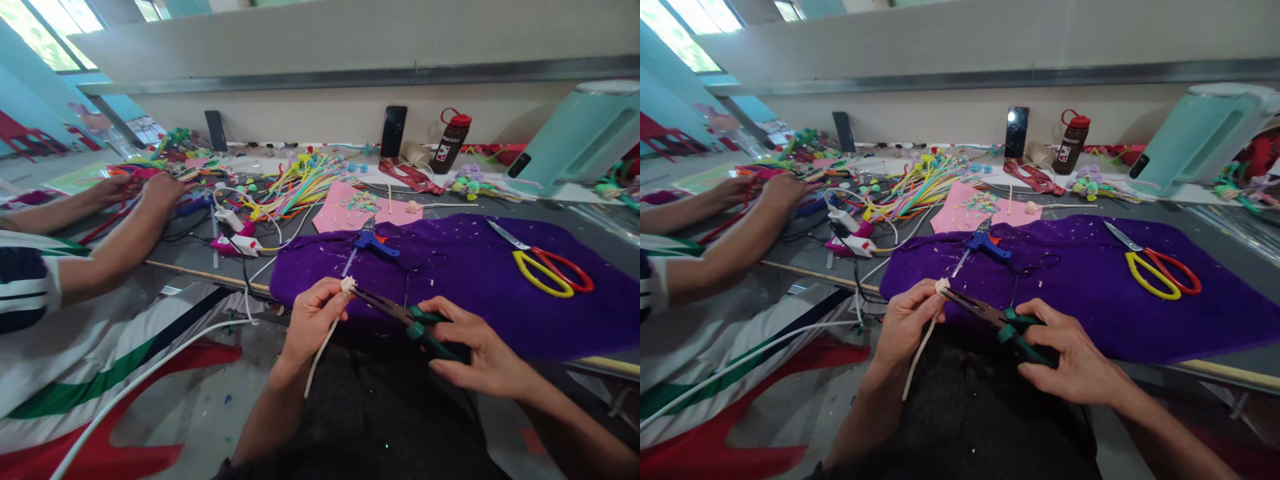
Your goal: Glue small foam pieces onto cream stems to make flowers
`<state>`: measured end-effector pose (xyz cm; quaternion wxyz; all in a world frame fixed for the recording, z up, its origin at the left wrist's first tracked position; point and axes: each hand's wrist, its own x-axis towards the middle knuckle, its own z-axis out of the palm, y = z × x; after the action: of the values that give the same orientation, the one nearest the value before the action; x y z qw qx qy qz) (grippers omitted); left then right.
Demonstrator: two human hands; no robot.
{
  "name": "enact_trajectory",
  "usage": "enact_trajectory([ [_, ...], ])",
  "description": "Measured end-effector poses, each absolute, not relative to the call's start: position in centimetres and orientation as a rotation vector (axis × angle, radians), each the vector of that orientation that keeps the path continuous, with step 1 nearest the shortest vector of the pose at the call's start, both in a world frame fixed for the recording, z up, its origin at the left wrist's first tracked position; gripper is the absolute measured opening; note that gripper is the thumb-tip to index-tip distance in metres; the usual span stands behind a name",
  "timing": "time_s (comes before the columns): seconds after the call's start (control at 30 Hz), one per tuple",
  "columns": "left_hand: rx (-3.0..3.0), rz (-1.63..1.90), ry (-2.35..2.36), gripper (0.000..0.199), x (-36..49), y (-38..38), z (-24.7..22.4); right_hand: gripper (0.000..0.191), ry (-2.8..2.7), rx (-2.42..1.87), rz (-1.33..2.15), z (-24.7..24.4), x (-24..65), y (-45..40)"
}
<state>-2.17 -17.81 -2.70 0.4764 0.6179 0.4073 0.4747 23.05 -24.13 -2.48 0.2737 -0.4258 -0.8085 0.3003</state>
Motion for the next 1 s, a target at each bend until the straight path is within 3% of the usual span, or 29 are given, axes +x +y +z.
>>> enact_trajectory([
  [1.0,1.534,1.108,1.04,0.012,-2.33,-17.54,-3.66,0.006,-2.178,-1.122,0.878,-2.42,23.25,-24.01],
])
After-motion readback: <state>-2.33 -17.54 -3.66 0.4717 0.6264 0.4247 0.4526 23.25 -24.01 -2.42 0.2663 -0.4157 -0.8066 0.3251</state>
